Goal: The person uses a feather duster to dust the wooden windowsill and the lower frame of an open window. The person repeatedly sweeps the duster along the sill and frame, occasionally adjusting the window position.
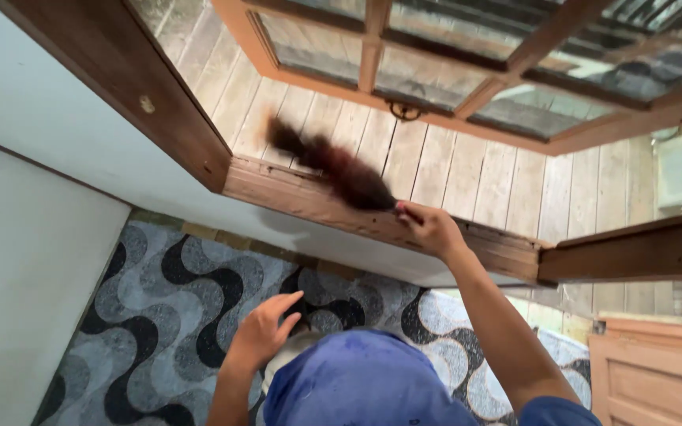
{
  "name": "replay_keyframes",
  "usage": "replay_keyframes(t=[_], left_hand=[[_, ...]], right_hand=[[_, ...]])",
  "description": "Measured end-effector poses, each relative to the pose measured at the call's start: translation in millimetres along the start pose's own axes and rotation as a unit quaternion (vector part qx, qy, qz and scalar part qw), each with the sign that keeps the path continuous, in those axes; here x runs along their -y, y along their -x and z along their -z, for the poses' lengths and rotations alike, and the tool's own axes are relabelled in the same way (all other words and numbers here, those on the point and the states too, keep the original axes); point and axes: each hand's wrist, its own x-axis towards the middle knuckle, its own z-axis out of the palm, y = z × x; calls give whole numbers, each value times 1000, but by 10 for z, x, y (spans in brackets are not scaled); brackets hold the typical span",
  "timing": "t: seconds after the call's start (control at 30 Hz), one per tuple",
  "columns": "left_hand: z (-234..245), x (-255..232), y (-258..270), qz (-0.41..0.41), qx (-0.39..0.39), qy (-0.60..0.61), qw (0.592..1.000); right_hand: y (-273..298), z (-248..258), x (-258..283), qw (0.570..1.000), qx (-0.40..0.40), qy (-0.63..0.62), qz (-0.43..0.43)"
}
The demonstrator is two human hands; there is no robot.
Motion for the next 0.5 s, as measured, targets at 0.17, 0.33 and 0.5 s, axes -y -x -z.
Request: replay_keyframes(t=[0.17, 0.33, 0.5], left_hand=[[-119, -178, -151, -52, 37, -13, 998], [-260, -405, -371, -95, 73, -11, 993], [-548, -543, -612, -121, 136, -25, 983]], right_hand=[[648, -174, -168, 956, -61, 217, -185], [1120, -294, -300, 975, -130, 86, -158], [1430, -443, -249, 925, -127, -15, -358]])
